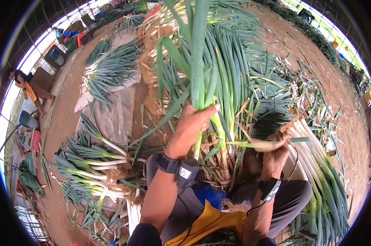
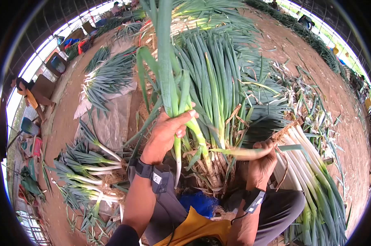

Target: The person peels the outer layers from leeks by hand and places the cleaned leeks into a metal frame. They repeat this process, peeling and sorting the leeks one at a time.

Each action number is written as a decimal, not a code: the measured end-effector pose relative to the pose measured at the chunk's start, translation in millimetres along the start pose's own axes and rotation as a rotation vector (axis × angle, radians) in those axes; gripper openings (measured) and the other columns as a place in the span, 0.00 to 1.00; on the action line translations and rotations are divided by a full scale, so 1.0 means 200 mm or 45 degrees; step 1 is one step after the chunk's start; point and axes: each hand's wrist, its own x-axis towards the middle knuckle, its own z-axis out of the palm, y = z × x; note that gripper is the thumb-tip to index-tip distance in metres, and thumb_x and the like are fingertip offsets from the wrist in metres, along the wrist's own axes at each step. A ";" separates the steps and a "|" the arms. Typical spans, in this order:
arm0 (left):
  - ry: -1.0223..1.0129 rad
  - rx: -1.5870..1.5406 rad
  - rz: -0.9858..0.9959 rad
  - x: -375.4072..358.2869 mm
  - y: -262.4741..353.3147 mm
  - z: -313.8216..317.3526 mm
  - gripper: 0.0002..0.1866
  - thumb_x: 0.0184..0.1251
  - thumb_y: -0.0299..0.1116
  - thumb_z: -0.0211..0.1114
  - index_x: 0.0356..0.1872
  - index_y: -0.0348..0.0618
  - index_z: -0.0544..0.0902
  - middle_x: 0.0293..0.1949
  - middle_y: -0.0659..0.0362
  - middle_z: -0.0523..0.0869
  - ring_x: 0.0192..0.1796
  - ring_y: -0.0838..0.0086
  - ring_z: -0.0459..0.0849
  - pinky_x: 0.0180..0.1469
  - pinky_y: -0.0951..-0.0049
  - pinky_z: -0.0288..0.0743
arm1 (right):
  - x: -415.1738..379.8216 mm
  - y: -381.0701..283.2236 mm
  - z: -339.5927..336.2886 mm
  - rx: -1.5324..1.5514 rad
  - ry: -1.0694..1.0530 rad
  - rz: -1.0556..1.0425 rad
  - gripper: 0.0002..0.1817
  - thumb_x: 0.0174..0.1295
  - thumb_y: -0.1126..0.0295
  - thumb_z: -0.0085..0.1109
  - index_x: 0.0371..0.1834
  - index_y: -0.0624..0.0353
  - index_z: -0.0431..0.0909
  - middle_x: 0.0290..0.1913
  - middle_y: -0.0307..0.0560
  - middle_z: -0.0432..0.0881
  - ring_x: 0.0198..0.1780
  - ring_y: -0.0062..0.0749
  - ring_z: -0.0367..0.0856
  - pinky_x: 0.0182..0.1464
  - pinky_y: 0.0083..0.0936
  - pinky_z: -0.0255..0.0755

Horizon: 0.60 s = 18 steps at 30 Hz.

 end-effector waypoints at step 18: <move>0.011 -0.109 -0.049 0.01 -0.06 0.07 0.16 0.62 0.28 0.76 0.46 0.39 0.78 0.30 0.65 0.79 0.18 0.86 0.66 0.19 0.82 0.57 | -0.24 0.54 0.21 -1.803 -0.532 -0.184 0.13 0.52 0.79 0.74 0.36 0.61 0.77 0.25 0.35 0.75 0.27 0.18 0.71 0.29 0.20 0.67</move>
